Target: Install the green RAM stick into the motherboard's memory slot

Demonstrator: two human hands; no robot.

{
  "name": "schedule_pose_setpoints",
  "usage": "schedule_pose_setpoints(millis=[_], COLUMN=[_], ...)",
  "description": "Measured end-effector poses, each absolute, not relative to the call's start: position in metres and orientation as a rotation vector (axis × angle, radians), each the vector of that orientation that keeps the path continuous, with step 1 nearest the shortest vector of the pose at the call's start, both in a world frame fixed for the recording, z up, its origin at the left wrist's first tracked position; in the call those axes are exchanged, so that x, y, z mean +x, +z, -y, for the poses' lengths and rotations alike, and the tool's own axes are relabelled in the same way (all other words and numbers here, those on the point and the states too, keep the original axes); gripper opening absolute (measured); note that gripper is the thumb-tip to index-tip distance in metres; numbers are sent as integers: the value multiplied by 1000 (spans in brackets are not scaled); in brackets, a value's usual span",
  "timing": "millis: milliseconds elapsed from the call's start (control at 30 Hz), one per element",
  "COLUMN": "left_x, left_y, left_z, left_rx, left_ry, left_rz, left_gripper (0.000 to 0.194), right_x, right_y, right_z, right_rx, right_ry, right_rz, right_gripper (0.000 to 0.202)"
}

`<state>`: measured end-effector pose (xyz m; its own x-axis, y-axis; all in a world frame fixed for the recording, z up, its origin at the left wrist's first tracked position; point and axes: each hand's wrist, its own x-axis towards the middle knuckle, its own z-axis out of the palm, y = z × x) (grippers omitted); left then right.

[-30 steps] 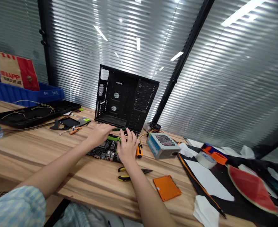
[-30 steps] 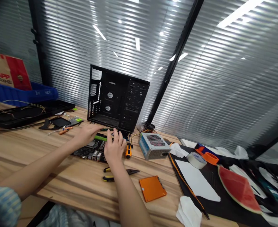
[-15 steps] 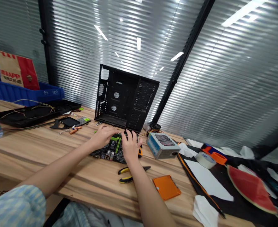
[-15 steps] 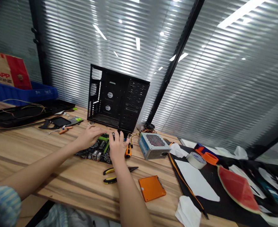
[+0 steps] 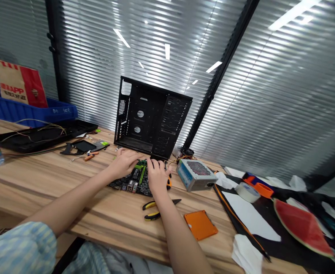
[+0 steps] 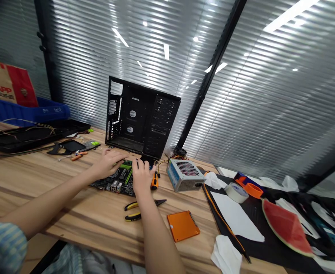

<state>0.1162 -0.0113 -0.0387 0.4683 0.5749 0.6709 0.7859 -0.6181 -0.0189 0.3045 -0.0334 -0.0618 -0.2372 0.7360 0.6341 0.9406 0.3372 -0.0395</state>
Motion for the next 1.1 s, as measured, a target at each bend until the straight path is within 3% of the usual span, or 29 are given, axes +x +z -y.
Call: schedule_pose_setpoints(millis=[567,1100], left_x=[114,113], left_y=[-33,-40], left_z=[14,6], left_rx=[-2411,-2339], left_ry=[-848,-741], left_rz=[1149,1145], left_gripper=[35,25], right_x=[306,303], right_y=[-63,-60], right_z=[31,35], right_rx=[-1449,-1437], right_ry=[-455,-449], right_rz=[2048,2028], right_gripper=[53,48])
